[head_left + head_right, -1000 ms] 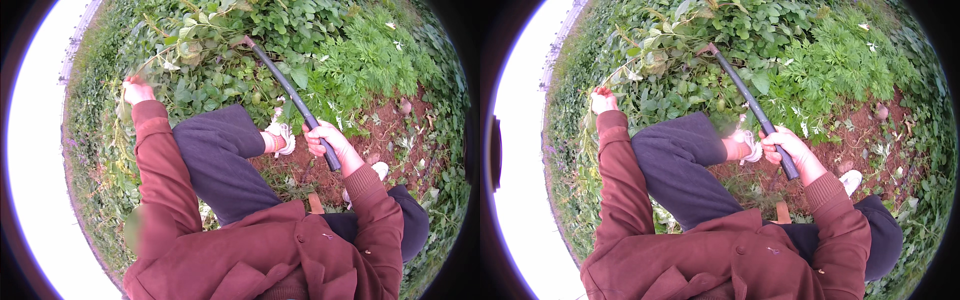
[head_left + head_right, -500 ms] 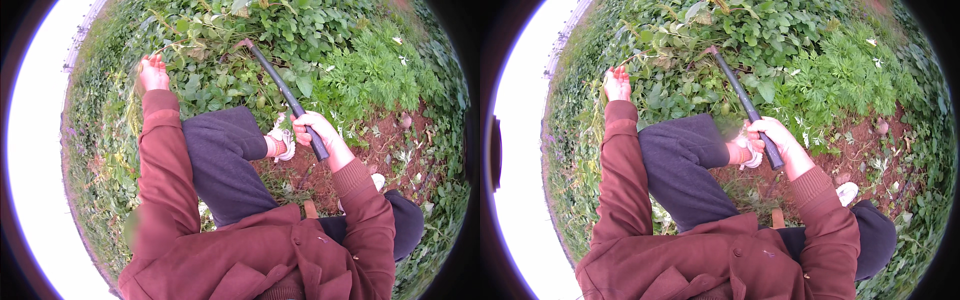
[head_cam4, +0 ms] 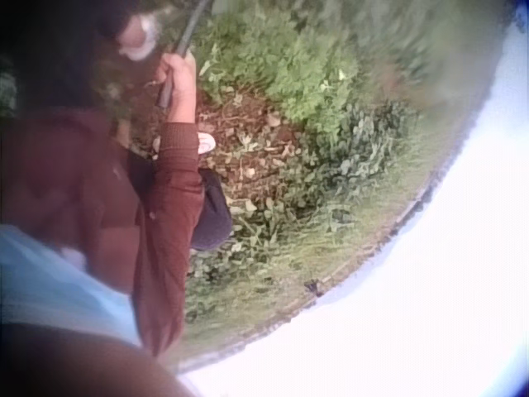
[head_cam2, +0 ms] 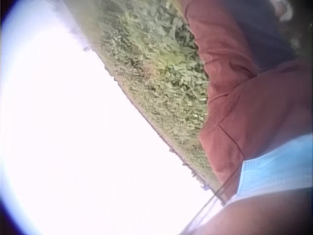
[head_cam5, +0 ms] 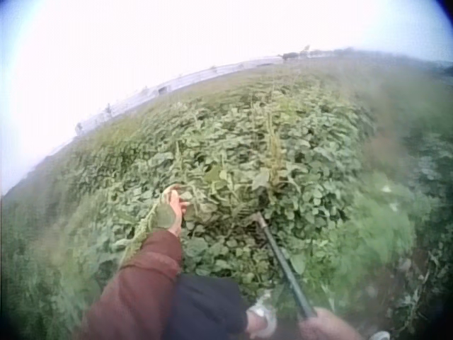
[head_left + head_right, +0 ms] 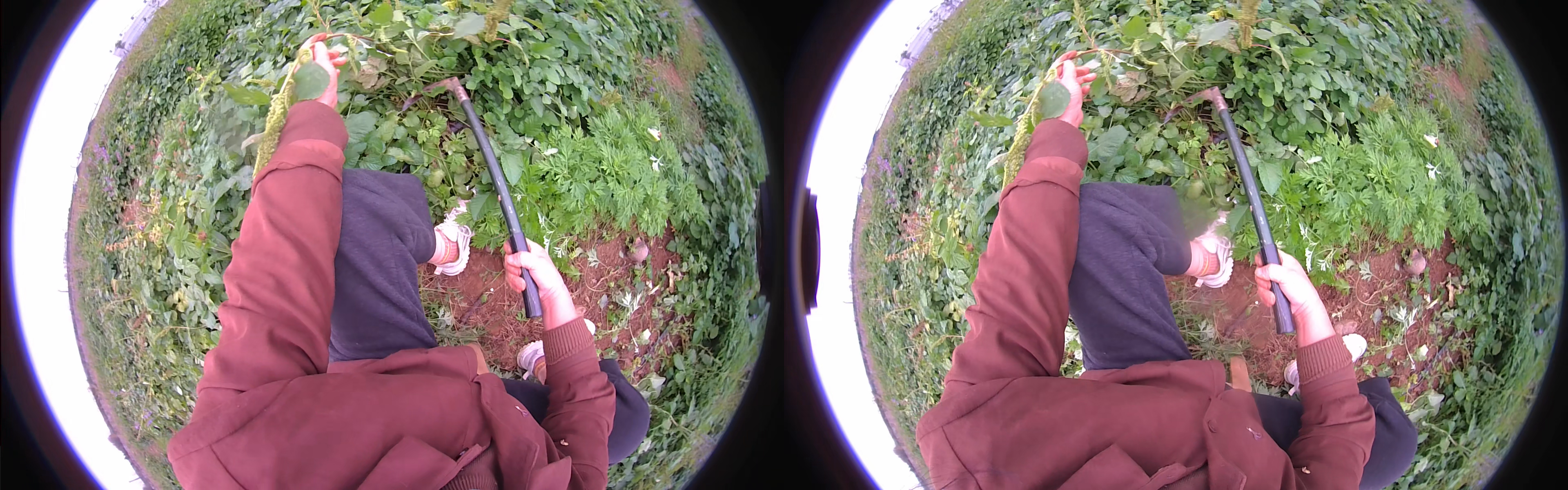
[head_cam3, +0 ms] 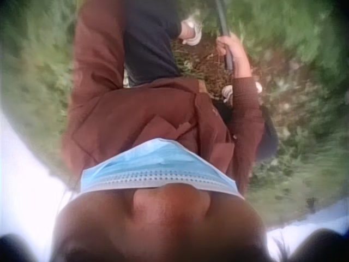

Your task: The person uses a sickle to cut weeds at ground level and pulls them out by hand, gathering the removed plants into a growing pile. The person repeatedly cuts and pulls weeds across a small area of soil.

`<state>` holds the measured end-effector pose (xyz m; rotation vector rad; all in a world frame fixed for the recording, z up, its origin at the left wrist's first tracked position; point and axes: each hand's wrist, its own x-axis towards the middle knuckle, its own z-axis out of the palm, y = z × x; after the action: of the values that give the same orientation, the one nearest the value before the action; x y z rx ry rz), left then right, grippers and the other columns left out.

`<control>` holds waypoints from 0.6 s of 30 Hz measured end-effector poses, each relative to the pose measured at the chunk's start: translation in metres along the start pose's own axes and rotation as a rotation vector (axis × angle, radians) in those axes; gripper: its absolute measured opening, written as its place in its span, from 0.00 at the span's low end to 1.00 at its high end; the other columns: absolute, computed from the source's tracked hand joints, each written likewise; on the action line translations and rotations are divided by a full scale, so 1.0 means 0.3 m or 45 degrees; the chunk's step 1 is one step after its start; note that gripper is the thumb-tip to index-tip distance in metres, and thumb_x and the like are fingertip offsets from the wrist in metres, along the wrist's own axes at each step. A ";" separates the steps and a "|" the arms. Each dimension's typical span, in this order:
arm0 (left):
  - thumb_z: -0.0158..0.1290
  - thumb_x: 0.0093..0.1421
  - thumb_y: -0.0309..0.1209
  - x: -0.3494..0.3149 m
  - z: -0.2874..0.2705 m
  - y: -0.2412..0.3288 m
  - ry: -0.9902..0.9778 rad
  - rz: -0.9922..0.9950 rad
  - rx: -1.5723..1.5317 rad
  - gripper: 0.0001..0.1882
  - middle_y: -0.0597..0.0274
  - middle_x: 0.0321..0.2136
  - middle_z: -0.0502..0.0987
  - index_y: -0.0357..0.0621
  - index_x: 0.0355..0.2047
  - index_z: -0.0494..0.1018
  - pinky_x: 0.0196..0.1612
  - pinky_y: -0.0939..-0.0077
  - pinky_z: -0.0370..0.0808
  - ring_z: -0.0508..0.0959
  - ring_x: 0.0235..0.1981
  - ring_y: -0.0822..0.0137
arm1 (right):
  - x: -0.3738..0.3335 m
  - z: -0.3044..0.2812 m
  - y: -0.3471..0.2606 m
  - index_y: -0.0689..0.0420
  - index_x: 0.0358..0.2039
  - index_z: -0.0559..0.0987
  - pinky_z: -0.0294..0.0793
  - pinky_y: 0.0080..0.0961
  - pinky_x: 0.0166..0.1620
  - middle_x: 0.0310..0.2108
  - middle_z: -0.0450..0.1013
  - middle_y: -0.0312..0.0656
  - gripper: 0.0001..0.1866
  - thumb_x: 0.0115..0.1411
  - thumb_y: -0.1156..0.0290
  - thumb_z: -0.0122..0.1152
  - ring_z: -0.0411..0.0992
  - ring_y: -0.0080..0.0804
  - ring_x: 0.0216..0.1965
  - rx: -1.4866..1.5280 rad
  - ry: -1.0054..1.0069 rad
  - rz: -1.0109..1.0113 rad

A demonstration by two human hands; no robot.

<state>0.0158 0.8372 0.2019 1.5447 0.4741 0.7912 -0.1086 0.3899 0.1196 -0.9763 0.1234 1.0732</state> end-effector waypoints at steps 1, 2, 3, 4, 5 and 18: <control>0.39 0.67 0.39 0.003 0.005 -0.006 -0.023 0.045 -0.016 0.14 0.65 0.26 0.73 0.52 0.49 0.66 0.21 0.86 0.64 0.76 0.23 0.75 | -0.015 0.003 0.006 0.59 0.33 0.66 0.60 0.20 0.13 0.15 0.62 0.35 0.12 0.49 0.76 0.57 0.59 0.24 0.09 -0.012 0.023 -0.015; 0.39 0.67 0.39 0.003 0.012 -0.013 -0.009 0.087 -0.011 0.14 0.65 0.27 0.73 0.52 0.49 0.67 0.21 0.85 0.64 0.76 0.23 0.75 | -0.027 0.009 0.013 0.59 0.33 0.66 0.60 0.20 0.13 0.15 0.62 0.35 0.12 0.49 0.76 0.58 0.59 0.24 0.09 -0.021 0.067 -0.014; 0.39 0.67 0.38 0.006 0.015 -0.016 0.003 0.133 -0.008 0.13 0.65 0.27 0.73 0.52 0.48 0.67 0.22 0.85 0.64 0.76 0.23 0.75 | -0.037 0.013 0.017 0.59 0.33 0.66 0.60 0.20 0.12 0.15 0.62 0.35 0.12 0.49 0.76 0.58 0.60 0.24 0.09 -0.020 0.100 -0.028; 0.40 0.66 0.38 0.007 0.013 -0.018 0.003 0.118 -0.061 0.12 0.64 0.28 0.73 0.51 0.47 0.67 0.23 0.85 0.64 0.75 0.23 0.75 | -0.043 0.019 0.021 0.58 0.32 0.66 0.60 0.20 0.12 0.15 0.62 0.35 0.12 0.49 0.76 0.58 0.60 0.24 0.09 -0.039 0.119 -0.027; 0.41 0.66 0.35 0.007 0.004 -0.019 0.063 0.125 -0.074 0.11 0.64 0.26 0.72 0.48 0.45 0.67 0.23 0.84 0.66 0.74 0.22 0.75 | -0.049 0.023 0.021 0.58 0.32 0.66 0.60 0.20 0.12 0.14 0.62 0.34 0.12 0.49 0.75 0.59 0.60 0.24 0.09 -0.066 0.147 -0.024; 0.41 0.65 0.34 0.029 -0.156 -0.020 0.555 -0.031 -0.405 0.12 0.62 0.22 0.71 0.39 0.33 0.70 0.24 0.80 0.70 0.71 0.16 0.71 | -0.100 0.137 -0.030 0.57 0.30 0.64 0.63 0.20 0.14 0.14 0.62 0.36 0.14 0.48 0.72 0.60 0.61 0.24 0.09 -0.315 0.166 -0.191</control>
<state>-0.0112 0.8768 0.1973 1.0696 0.6476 1.1323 -0.1314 0.3981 0.1652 -1.2590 0.0226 0.9001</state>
